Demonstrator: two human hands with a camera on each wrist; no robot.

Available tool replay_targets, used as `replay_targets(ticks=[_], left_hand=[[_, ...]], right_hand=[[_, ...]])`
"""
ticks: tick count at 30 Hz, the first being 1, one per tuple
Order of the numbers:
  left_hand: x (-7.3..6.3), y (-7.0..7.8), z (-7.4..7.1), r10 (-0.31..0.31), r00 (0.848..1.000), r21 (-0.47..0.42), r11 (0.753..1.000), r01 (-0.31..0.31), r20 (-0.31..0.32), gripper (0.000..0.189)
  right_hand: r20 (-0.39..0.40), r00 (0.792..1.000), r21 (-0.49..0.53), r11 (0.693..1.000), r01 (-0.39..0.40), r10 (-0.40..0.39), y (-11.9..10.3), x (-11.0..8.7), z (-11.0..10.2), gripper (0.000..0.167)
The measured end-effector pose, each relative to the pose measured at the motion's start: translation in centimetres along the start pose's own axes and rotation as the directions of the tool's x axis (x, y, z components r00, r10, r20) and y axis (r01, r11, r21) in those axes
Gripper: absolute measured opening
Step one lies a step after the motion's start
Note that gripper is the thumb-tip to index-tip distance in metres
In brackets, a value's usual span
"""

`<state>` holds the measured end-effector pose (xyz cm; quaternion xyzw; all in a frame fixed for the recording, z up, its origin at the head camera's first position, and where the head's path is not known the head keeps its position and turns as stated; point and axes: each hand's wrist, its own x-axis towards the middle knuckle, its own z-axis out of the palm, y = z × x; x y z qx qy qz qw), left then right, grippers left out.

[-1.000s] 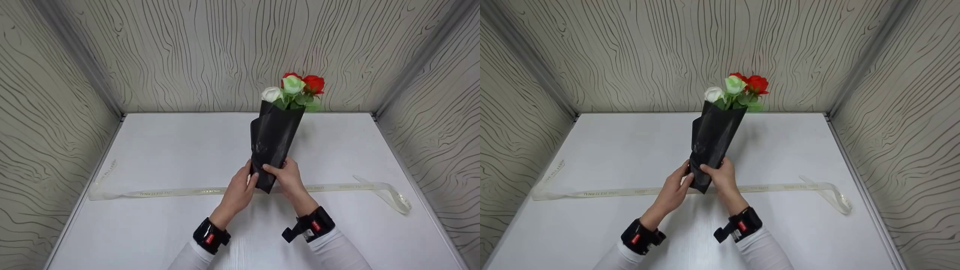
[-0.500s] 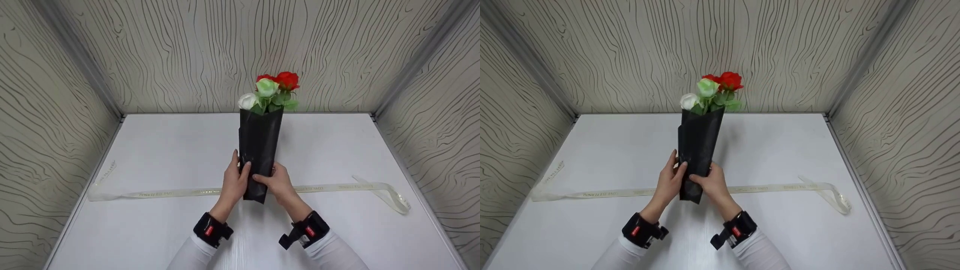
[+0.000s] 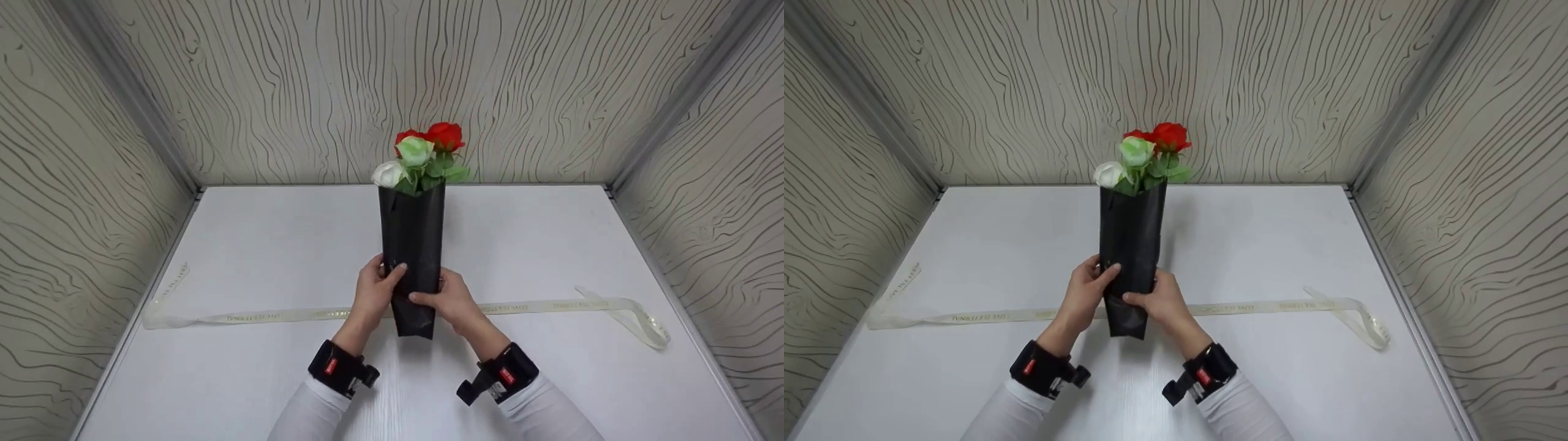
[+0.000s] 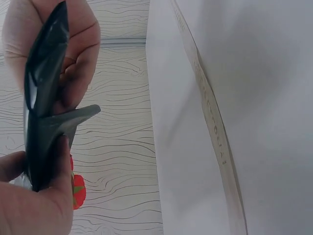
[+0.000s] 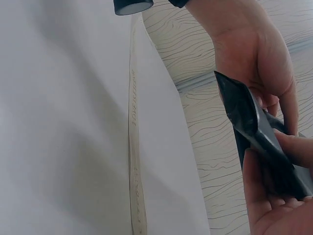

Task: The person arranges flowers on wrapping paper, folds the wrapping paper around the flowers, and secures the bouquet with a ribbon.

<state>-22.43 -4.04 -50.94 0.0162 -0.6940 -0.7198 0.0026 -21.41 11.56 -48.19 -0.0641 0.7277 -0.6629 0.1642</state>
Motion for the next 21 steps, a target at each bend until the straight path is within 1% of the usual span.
replay_targets(ticks=[3,5,8,10,13,15,18,20,21], left_hand=[[0.1,0.0,-0.1,-0.024,0.999,-0.020,0.999,0.025,0.037,0.050],[0.2,-0.1,-0.1,-0.040,0.998,-0.052,0.998,0.043,0.056,0.047],[0.2,-0.3,-0.1,-0.040,0.997,-0.101,0.994,0.046,0.062,0.041],[0.1,-0.4,-0.1,-0.029,0.999,-0.130,0.991,0.035,0.046,0.037],[0.0,-0.6,0.0,-0.002,1.000,-0.146,0.989,0.003,0.010,0.031],[-0.1,-0.7,0.1,0.017,1.000,-0.146,0.989,-0.019,-0.016,0.027],[-0.1,-0.6,0.2,0.046,0.998,-0.144,0.988,-0.052,-0.044,0.024],[-0.2,-0.5,0.2,0.065,0.996,-0.146,0.987,-0.072,-0.057,0.024],[-0.2,-0.4,0.2,0.070,0.996,-0.148,0.986,-0.079,-0.063,0.025]], right_hand=[[0.020,1.000,-0.027,1.000,0.011,-0.010,0.1,0.1,-0.3,0.046],[0.042,0.999,-0.024,0.999,0.024,-0.023,0.4,0.2,-0.5,0.046],[0.060,0.998,-0.009,1.000,0.026,-0.025,1.2,0.7,-0.8,0.047],[0.065,0.997,-0.015,0.999,0.033,-0.032,1.9,1.1,-0.9,0.048],[0.035,0.999,-0.089,0.995,0.045,-0.042,2.6,1.4,-1.0,0.048],[0.015,0.998,-0.140,0.989,0.055,-0.054,2.7,1.4,-1.0,0.049],[-0.022,0.998,-0.194,0.980,0.048,-0.054,2.8,1.2,-1.2,0.054],[-0.055,0.997,-0.207,0.978,0.037,-0.049,2.8,1.2,-1.3,0.058],[-0.067,0.997,-0.198,0.980,0.025,-0.039,2.8,1.1,-1.4,0.060]])
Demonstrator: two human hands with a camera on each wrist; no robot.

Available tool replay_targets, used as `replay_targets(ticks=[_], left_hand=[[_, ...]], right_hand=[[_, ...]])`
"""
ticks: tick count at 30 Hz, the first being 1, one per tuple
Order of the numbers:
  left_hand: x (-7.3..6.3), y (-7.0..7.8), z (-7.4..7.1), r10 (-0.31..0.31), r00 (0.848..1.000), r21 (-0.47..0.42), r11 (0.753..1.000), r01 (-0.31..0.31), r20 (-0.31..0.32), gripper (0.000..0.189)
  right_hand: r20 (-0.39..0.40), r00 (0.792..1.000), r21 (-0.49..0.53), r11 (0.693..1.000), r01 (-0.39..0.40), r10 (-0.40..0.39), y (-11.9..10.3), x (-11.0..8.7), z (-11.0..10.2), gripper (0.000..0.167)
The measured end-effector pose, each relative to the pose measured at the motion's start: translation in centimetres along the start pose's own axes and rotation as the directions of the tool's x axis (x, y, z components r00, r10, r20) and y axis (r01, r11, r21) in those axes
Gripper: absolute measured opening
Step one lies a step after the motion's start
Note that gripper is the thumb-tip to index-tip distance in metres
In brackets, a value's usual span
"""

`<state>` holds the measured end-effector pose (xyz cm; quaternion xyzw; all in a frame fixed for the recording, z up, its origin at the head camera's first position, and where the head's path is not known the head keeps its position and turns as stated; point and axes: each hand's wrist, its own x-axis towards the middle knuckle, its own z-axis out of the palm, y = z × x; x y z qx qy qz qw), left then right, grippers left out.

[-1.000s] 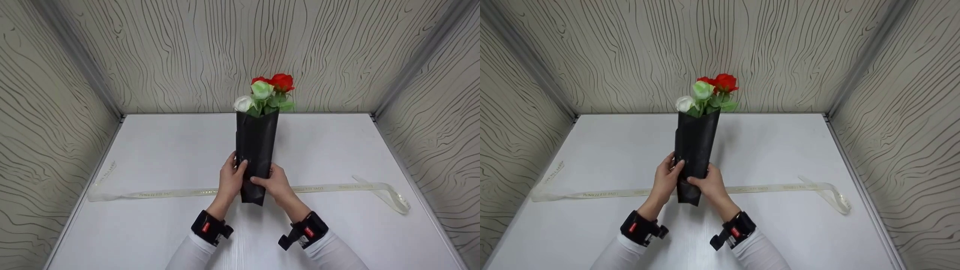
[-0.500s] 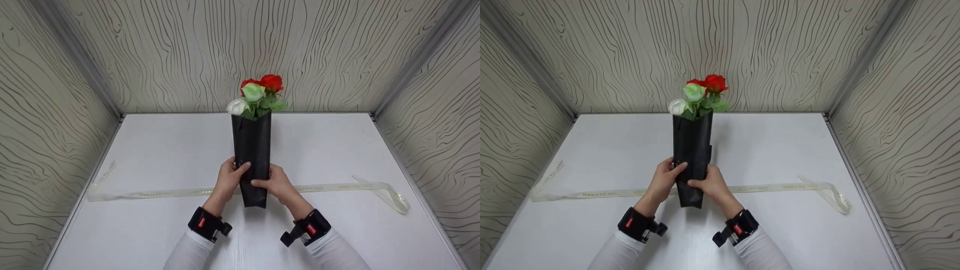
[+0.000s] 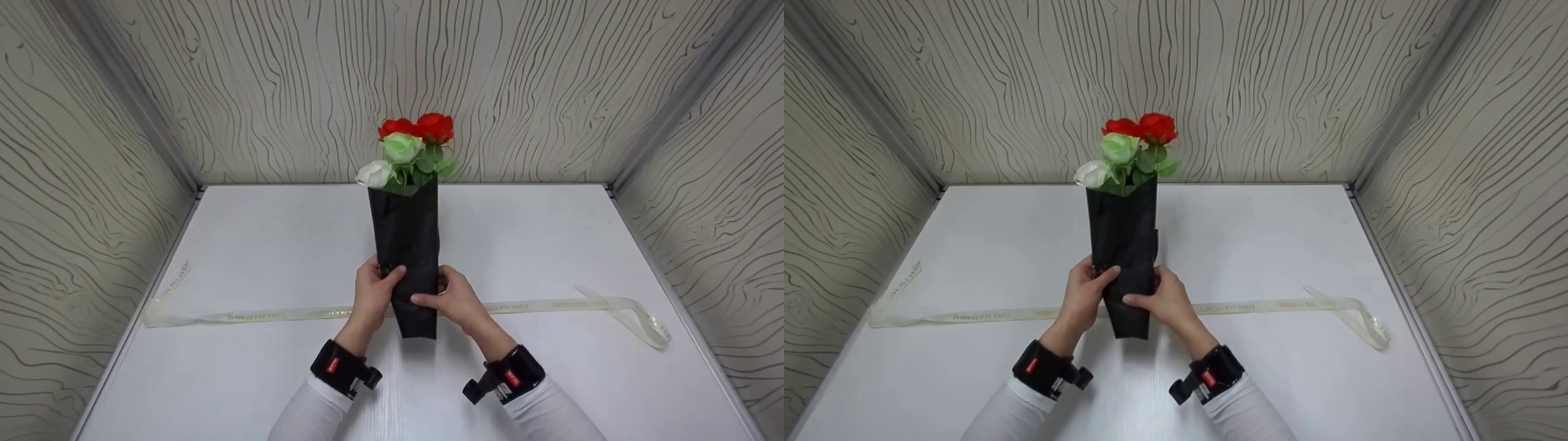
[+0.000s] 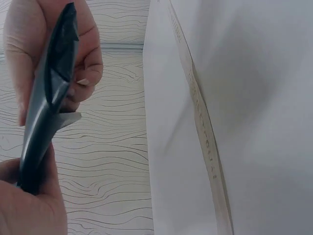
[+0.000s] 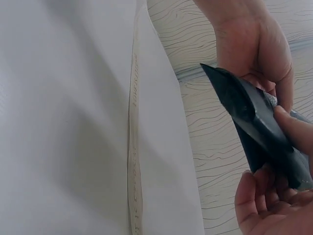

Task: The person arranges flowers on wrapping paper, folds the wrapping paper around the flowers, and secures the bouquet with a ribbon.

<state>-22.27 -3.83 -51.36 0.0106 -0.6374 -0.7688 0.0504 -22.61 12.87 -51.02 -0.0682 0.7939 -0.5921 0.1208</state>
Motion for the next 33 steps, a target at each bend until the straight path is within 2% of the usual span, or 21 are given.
replay_targets(ticks=[3,6,8,10,12,16,19,22,24,28,33], left_hand=[[0.0,0.2,-0.1,0.007,1.000,-0.027,1.000,-0.007,-0.007,0.026],[-0.2,0.1,-0.3,-0.006,1.000,-0.037,0.999,0.005,-0.004,0.027],[-0.3,-0.1,-0.4,-0.023,1.000,-0.029,0.999,0.023,0.006,0.028],[-0.5,-0.3,-0.5,-0.046,0.999,-0.010,0.999,0.047,0.029,0.028],[-0.6,-0.7,-0.7,-0.077,0.995,0.029,0.997,0.075,0.059,0.030],[-0.5,-1.2,-1.1,-0.137,0.984,0.135,0.983,0.122,0.112,0.036],[-0.5,-1.6,-1.5,-0.188,0.975,0.224,0.962,0.158,0.117,0.038],[-0.5,-2.2,-1.9,-0.229,0.967,0.288,0.939,0.189,0.114,0.038],[-0.6,-2.6,-2.1,-0.238,0.965,0.319,0.928,0.193,0.107,0.038],[-0.6,-3.4,-2.3,-0.219,0.970,0.401,0.902,0.161,0.104,0.039],[-0.4,-4.2,-2.4,-0.217,0.975,0.533,0.832,0.156,0.054,0.045]], right_hand=[[-0.005,0.998,0.090,0.994,-0.056,0.056,0.0,0.2,-0.3,0.068],[0.044,0.995,0.246,0.964,-0.100,0.092,0.3,0.4,-0.7,0.070],[0.058,0.995,0.309,0.946,-0.101,0.087,0.5,0.5,-0.8,0.065],[0.044,0.996,0.314,0.946,-0.082,0.071,0.6,0.5,-0.9,0.056],[0.006,0.998,0.276,0.959,-0.065,0.066,0.7,0.5,-0.9,0.048],[-0.066,0.997,0.115,0.993,-0.035,0.043,1.1,0.3,-0.9,0.035],[-0.078,0.997,0.019,0.999,-0.026,0.028,1.5,0.3,-0.8,0.030],[-0.071,0.997,-0.032,0.999,-0.039,0.037,2.1,0.1,-0.5,0.028],[-0.062,0.997,-0.056,0.997,-0.057,0.053,2.5,0.0,-0.4,0.028],[-0.060,0.995,-0.127,0.988,-0.084,0.076,3.4,-0.3,0.2,0.027],[-0.079,0.994,-0.223,0.970,-0.095,0.079,4.6,-0.5,0.8,0.025]])
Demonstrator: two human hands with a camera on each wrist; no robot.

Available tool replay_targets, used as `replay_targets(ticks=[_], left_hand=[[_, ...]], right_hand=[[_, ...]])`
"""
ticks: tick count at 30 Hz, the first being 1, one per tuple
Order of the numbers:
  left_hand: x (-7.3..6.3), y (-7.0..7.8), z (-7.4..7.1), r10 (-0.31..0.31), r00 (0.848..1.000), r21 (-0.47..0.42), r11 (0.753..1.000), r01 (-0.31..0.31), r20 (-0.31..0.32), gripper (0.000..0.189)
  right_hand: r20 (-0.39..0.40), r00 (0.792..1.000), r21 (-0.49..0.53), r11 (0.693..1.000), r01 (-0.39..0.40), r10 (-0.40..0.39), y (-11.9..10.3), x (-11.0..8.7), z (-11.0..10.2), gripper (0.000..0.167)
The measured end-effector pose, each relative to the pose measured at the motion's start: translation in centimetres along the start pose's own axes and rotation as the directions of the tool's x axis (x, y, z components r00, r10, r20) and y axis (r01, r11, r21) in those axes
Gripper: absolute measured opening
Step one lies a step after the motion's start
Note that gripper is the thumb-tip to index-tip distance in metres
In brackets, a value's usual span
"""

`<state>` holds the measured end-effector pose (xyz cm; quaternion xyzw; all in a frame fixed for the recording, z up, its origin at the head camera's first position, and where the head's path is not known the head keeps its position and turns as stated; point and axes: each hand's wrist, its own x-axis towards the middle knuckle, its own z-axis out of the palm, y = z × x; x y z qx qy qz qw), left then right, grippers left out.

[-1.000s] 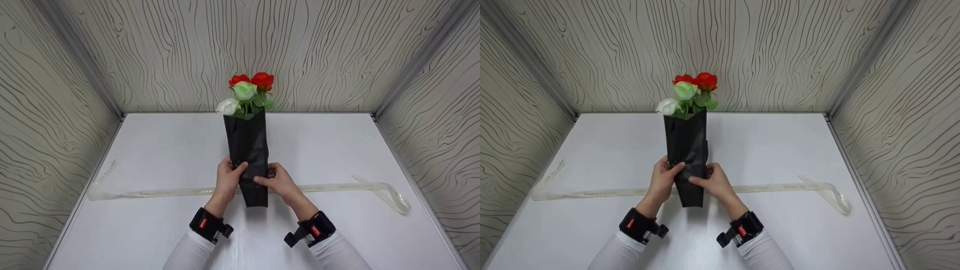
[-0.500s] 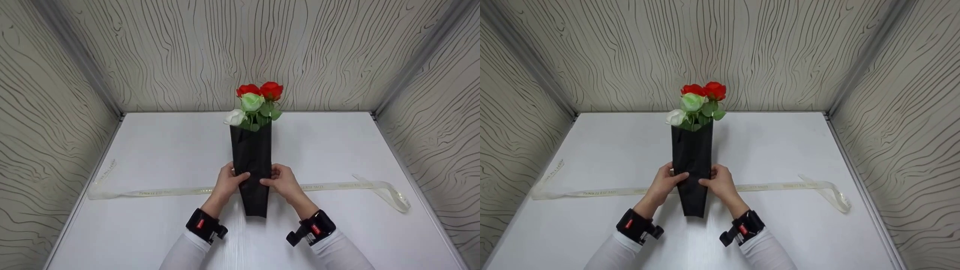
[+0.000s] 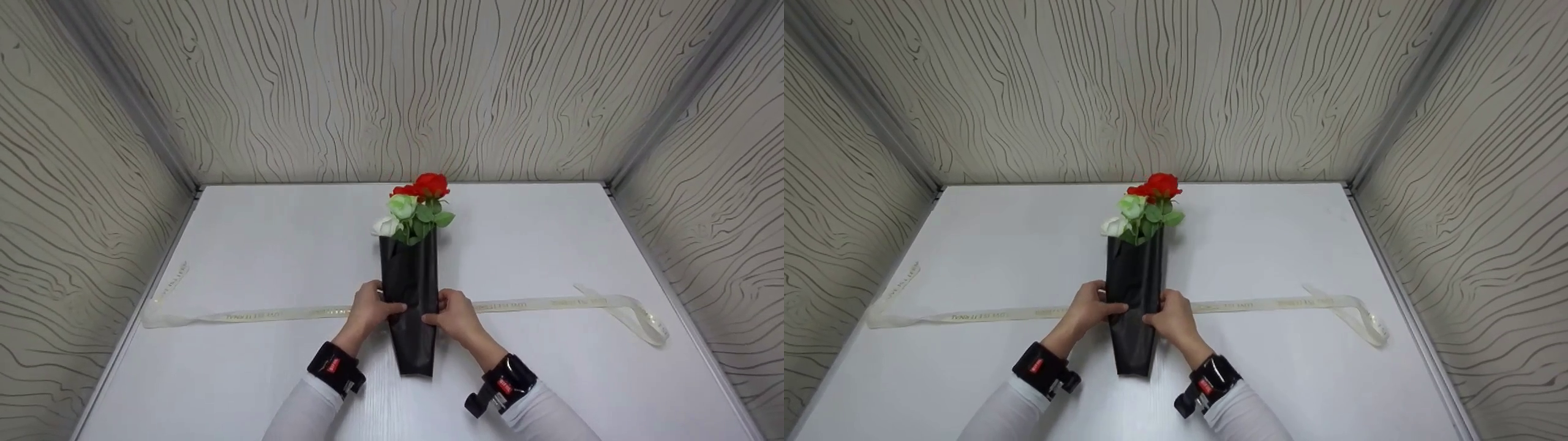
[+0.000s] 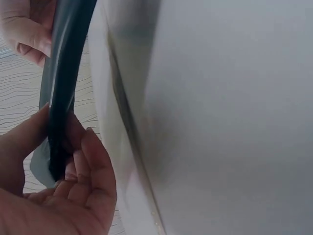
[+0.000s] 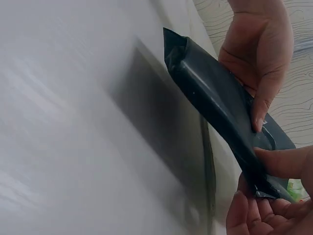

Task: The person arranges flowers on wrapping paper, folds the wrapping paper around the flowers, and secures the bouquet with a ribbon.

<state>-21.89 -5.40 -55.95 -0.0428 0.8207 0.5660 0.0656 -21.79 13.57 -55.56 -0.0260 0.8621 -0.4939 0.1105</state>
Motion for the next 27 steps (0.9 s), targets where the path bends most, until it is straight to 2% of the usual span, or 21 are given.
replay_targets(ticks=[6,13,16,18,20,21,22,24,25,27], left_hand=[[0.4,-0.2,0.6,0.004,0.999,0.105,0.994,0.001,-0.045,0.048],[0.9,-0.2,0.7,-0.017,1.000,0.129,0.991,0.019,-0.017,0.052],[1.0,-0.2,0.7,0.000,1.000,0.157,0.988,0.001,-0.012,0.056],[0.9,-0.3,0.8,0.048,0.999,0.230,0.972,-0.040,-0.027,0.054],[0.6,-0.4,0.9,0.138,0.989,0.355,0.929,-0.108,-0.059,0.050],[0.5,-0.4,1.0,0.188,0.979,0.428,0.893,-0.140,-0.072,0.046],[0.3,-0.4,1.0,0.237,0.968,0.496,0.852,-0.167,-0.081,0.043],[-0.2,-0.4,1.1,0.336,0.938,0.620,0.754,-0.214,-0.084,0.038],[-0.5,-0.4,1.2,0.372,0.926,0.664,0.710,-0.234,-0.071,0.038],[-1.3,-0.4,1.4,0.411,0.911,0.723,0.636,-0.268,-0.024,0.040]], right_hand=[[-0.034,0.999,-0.075,0.997,-0.009,0.006,0.6,0.4,0.3,0.025],[-0.061,0.998,-0.180,0.984,0.021,-0.032,0.9,0.7,0.6,0.026],[-0.081,0.995,-0.243,0.969,0.029,-0.050,1.2,0.7,0.7,0.027],[-0.100,0.993,-0.304,0.953,0.023,-0.056,1.4,0.6,0.8,0.028],[-0.122,0.989,-0.389,0.921,0.027,-0.081,1.6,0.4,0.9,0.032],[-0.135,0.986,-0.429,0.903,0.034,-0.101,1.7,0.3,1.0,0.036],[-0.148,0.980,-0.469,0.882,0.046,-0.130,1.9,0.2,1.0,0.040],[-0.167,0.966,-0.531,0.844,0.080,-0.197,2.0,0.0,1.1,0.049],[-0.172,0.957,-0.558,0.823,0.102,-0.235,2.1,-0.2,1.2,0.052],[-0.170,0.939,-0.598,0.789,0.143,-0.299,2.1,-0.6,1.2,0.057]])
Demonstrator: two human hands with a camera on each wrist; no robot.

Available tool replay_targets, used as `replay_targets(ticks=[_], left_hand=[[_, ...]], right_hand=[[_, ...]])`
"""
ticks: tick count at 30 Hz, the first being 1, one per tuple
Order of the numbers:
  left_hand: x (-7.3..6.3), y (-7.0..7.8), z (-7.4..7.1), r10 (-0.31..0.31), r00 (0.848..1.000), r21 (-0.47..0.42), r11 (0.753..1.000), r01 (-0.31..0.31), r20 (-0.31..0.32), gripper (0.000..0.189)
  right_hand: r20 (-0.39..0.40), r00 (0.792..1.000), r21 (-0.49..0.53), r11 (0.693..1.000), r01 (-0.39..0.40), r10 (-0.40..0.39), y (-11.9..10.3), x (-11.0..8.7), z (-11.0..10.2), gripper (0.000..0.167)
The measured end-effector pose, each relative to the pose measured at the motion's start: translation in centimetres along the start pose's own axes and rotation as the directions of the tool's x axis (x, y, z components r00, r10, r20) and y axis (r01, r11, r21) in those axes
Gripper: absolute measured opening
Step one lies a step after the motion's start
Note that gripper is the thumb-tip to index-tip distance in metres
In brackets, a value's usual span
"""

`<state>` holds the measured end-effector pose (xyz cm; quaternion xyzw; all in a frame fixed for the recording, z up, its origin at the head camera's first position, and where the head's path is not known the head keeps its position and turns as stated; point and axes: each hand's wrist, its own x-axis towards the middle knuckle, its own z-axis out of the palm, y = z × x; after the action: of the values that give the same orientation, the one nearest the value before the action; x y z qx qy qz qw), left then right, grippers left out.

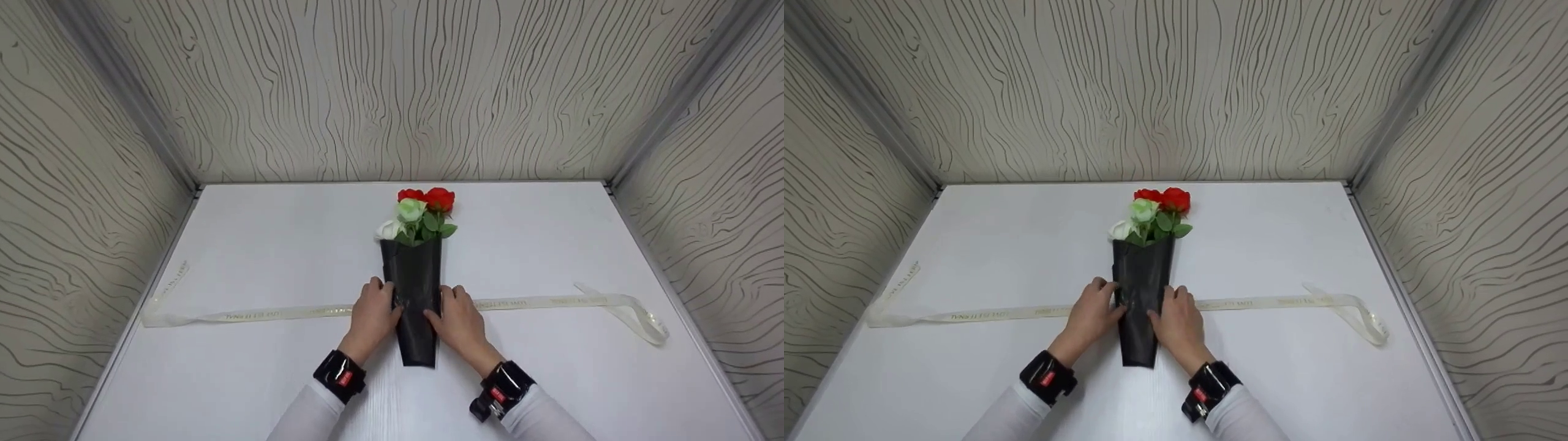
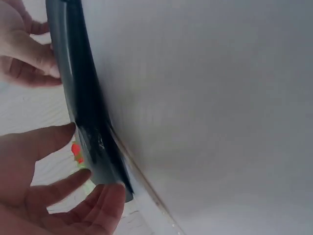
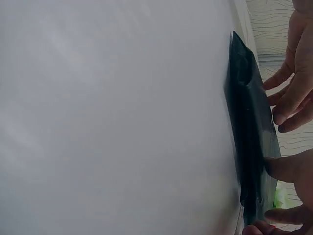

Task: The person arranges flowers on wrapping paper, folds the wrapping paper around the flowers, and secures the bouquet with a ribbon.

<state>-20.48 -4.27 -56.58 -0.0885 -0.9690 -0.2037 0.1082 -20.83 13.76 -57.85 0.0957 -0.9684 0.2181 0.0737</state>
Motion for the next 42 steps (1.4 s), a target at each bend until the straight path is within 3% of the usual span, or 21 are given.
replay_targets(ticks=[4,11,19,35,42], left_hand=[[-1.6,0.7,-0.2,0.060,0.995,0.104,0.992,-0.067,0.076,0.052],[-3.3,1.4,0.4,0.013,0.988,0.259,0.965,-0.052,0.153,0.059],[-2.6,1.4,0.9,-0.022,0.982,0.315,0.948,-0.038,0.186,0.057],[-0.4,0.9,1.3,-0.050,0.987,0.339,0.941,-0.005,0.153,0.059],[-0.4,0.7,1.1,-0.047,0.987,0.272,0.962,0.003,0.154,0.058]], right_hand=[[-0.005,0.996,-0.090,0.992,0.090,-0.090,-0.2,-1.1,-0.6,0.057],[0.114,0.985,-0.247,0.956,0.157,-0.132,-0.4,-2.6,-0.7,0.055],[0.135,0.985,-0.295,0.945,0.144,-0.108,0.0,-1.9,0.0,0.056],[0.181,0.979,-0.295,0.944,0.149,-0.098,0.7,1.2,0.1,0.057],[0.143,0.986,-0.275,0.953,0.124,-0.087,0.7,1.0,0.2,0.058]])
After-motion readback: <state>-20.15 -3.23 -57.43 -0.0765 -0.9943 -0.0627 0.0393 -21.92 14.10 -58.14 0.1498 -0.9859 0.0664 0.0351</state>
